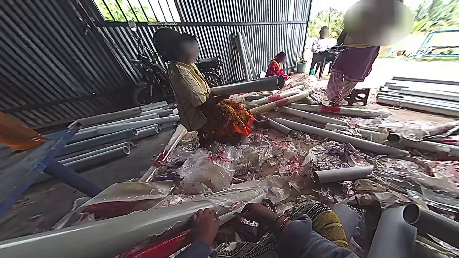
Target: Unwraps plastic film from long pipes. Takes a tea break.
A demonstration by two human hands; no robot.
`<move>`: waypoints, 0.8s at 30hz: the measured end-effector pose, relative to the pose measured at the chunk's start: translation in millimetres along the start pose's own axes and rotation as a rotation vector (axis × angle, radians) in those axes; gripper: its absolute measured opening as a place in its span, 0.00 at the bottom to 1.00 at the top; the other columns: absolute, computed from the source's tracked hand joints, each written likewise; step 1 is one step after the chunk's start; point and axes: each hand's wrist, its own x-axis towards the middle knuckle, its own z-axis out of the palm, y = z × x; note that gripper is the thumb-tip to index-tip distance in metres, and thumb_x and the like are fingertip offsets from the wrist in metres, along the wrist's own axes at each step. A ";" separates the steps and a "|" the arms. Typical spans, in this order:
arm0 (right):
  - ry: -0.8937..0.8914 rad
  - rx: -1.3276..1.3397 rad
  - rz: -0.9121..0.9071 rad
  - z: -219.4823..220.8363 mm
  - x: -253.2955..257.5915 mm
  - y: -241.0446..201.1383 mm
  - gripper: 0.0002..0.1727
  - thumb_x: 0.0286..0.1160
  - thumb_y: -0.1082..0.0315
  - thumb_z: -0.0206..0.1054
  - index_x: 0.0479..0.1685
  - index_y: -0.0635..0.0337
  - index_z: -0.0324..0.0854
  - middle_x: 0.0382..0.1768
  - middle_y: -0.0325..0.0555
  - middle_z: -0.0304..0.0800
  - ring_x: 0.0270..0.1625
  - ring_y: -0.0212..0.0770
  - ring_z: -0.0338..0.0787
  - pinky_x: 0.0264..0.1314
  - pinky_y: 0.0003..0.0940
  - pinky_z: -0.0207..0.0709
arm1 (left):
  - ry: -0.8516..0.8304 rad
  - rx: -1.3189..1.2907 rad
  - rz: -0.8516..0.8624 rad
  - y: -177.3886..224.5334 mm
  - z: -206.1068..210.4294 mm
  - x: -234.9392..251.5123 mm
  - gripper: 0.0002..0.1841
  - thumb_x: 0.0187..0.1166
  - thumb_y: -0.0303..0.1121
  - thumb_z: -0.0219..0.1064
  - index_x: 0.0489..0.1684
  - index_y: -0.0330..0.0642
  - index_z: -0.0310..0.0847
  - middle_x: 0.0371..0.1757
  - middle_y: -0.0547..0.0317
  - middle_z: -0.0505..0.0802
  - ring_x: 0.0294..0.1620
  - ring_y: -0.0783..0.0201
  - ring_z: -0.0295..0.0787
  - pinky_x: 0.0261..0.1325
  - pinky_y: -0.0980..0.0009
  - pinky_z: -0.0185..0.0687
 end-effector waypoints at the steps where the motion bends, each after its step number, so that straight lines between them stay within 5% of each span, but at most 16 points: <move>1: 0.000 -0.003 0.002 -0.1 0.2 0.6 0.21 0.92 0.60 0.56 0.72 0.64 0.80 0.54 0.61 0.91 0.51 0.52 0.90 0.63 0.51 0.78 | 0.000 0.000 0.002 0.0 0.5 0.2 0.24 0.87 0.51 0.63 0.70 0.46 0.87 0.74 0.46 0.87 0.84 0.43 0.72 0.87 0.45 0.57; 24: -0.002 -0.047 0.031 0.4 0.1 2.3 0.21 0.92 0.60 0.55 0.72 0.64 0.80 0.55 0.62 0.90 0.54 0.54 0.90 0.66 0.53 0.78 | 0.002 -0.005 0.017 -1.8 0.5 -1.7 0.24 0.87 0.50 0.63 0.72 0.46 0.86 0.75 0.47 0.87 0.84 0.43 0.72 0.86 0.45 0.57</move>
